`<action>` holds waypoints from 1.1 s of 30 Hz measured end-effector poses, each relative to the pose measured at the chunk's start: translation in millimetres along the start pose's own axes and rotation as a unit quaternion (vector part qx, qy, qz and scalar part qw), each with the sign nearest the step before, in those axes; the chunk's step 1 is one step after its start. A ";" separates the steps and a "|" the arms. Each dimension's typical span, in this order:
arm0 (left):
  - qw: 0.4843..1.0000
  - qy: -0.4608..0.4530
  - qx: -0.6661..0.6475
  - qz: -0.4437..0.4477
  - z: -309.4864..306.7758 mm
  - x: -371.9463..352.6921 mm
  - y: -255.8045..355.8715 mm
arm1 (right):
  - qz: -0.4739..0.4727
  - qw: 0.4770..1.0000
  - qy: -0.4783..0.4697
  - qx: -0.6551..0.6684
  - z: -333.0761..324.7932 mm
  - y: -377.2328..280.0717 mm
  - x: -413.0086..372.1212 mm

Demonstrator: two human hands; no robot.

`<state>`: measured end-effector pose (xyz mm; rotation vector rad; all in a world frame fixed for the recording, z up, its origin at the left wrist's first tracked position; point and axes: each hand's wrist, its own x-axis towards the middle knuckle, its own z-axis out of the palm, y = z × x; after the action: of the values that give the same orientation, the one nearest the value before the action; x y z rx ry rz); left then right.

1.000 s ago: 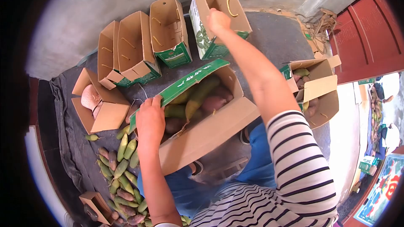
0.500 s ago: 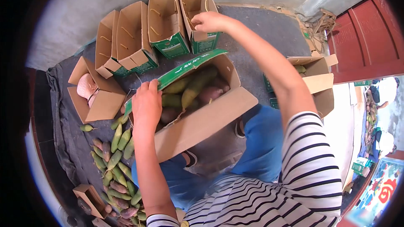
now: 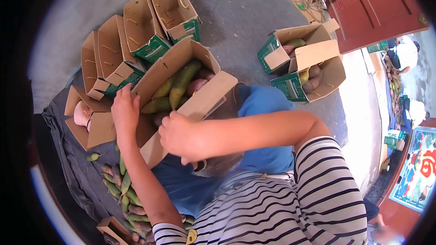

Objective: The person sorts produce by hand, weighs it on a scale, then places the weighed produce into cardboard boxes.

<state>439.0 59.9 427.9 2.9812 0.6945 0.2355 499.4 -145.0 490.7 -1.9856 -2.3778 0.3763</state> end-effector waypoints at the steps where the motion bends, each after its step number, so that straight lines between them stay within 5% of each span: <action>1: 1.000 0.007 0.011 -0.008 -0.5 0.5 -1.5 | 0.013 1.000 0.005 -0.025 8.2 3.3 3.2; 9: 0.992 0.123 0.024 0.002 10.4 3.5 -14.4 | 0.072 0.989 0.120 -0.038 65.3 38.5 -6.1; 12: 0.993 0.082 0.065 -0.048 9.1 8.9 -5.5 | 0.046 0.998 0.045 0.000 25.6 45.0 -3.7; 33: 0.987 -0.005 -0.060 -0.148 0.1 18.9 9.6 | 0.086 0.993 0.065 0.058 12.6 34.6 4.6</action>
<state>459.9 59.7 431.3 2.7193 1.0657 0.2321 529.9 -137.1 471.1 -2.0976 -2.0681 0.3662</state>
